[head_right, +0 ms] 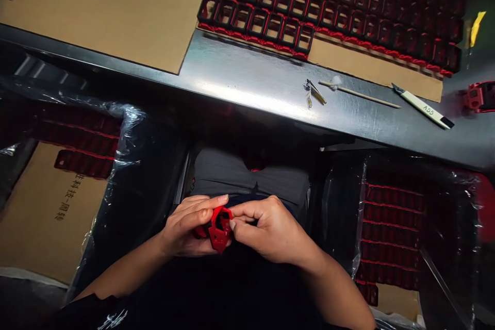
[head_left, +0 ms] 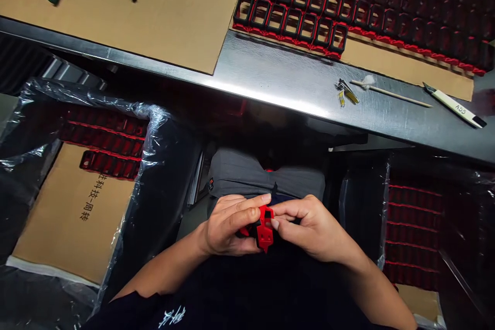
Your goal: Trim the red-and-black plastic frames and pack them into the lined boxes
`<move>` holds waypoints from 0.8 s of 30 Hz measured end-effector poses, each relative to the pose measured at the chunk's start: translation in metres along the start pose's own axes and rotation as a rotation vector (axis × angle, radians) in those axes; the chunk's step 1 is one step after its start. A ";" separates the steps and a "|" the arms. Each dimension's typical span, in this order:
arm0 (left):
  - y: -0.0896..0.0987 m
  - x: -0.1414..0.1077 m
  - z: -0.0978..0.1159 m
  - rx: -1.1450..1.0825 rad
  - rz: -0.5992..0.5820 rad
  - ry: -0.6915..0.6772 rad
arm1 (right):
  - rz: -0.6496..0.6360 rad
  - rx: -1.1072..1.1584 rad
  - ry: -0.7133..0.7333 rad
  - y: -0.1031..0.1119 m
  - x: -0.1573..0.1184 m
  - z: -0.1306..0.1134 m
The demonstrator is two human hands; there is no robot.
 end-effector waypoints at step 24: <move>-0.021 -0.026 -0.022 -0.400 0.127 0.389 | -0.101 0.560 -0.185 -0.026 0.007 0.039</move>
Point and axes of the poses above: each hand's wrist, its own x-axis towards the middle knuckle, its own y-axis out of the back of the hand, z = x × y, the point moved 6 cm from there along x, towards the middle knuckle, and after that the axes turned 10 degrees about z, right-handed, at the moved point
